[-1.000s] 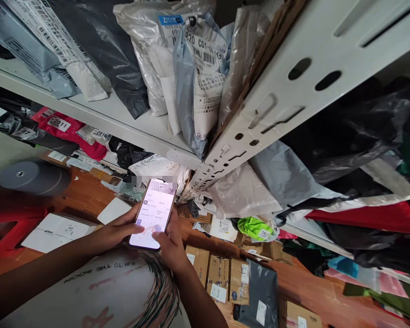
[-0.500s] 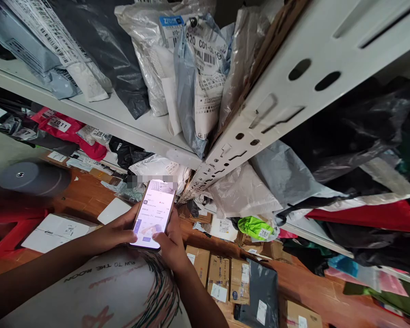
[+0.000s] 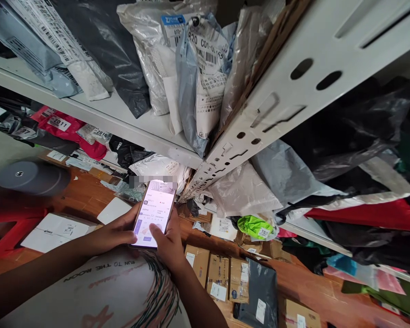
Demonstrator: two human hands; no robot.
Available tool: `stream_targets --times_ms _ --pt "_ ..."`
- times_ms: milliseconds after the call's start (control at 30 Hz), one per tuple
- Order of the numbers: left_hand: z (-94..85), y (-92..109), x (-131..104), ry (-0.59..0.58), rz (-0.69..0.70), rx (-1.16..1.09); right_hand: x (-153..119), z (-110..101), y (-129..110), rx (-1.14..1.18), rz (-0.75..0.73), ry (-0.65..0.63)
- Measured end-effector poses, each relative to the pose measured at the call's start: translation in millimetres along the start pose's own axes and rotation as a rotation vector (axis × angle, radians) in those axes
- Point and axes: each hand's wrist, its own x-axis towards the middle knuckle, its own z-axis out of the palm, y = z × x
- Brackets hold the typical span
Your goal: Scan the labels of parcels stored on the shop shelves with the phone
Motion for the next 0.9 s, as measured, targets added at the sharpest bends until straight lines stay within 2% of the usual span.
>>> stream_targets --times_ms 100,367,567,800,900 --pt "-1.1 -1.9 0.0 0.005 0.061 -0.005 0.2 -1.1 0.5 -0.013 -0.004 0.016" --pt "0.4 -2.4 -2.4 0.053 -0.041 -0.074 -2.7 -2.0 -4.8 0.004 0.009 -0.054" --pt "1.6 -5.8 1.8 0.139 -0.066 -0.136 -4.7 -1.4 -2.7 0.037 0.036 -0.019" --pt "4.1 -6.7 5.4 0.157 -0.033 -0.137 -2.3 -0.5 -0.6 0.066 0.026 0.026" --pt "7.8 -2.4 4.9 0.108 -0.084 -0.209 0.4 0.7 1.5 0.145 0.053 0.083"
